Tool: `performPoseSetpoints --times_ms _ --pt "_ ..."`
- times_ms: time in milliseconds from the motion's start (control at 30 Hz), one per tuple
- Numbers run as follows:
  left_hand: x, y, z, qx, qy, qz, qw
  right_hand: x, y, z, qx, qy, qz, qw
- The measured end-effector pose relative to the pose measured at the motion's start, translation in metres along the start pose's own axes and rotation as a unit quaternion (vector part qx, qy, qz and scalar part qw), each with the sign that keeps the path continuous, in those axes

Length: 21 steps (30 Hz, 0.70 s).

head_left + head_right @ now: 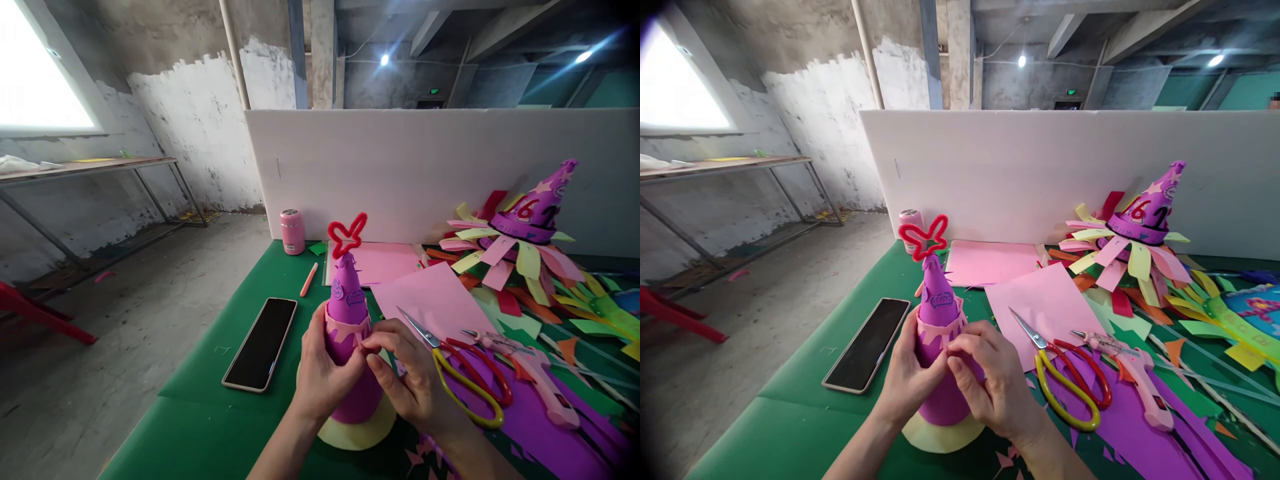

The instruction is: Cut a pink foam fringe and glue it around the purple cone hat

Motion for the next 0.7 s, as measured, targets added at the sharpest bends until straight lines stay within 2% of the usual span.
performPoseSetpoints --times_ms 167,233,467,700 --pt "0.001 0.005 -0.005 0.032 -0.027 0.027 0.999 -0.009 0.015 0.005 0.032 0.054 0.028 0.998" --pt "0.002 0.004 -0.007 0.026 -0.043 0.053 0.997 -0.01 0.016 0.003 0.023 0.069 0.047 0.996" --pt "0.008 0.001 -0.009 0.002 -0.122 0.135 0.983 -0.01 0.007 -0.006 -0.038 0.066 0.076 0.994" --pt "0.004 -0.003 -0.011 -0.032 -0.103 0.162 0.981 -0.014 -0.018 -0.016 -0.115 0.088 0.224 0.964"
Point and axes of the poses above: each hand's wrist, its own z-axis away from the middle knuckle, its own x-axis out of the palm, y = z × x, the point moved 9 cm from there along -z, towards the middle knuckle, and after that the axes turned 6 degrees about z, right-handed, at the moved point
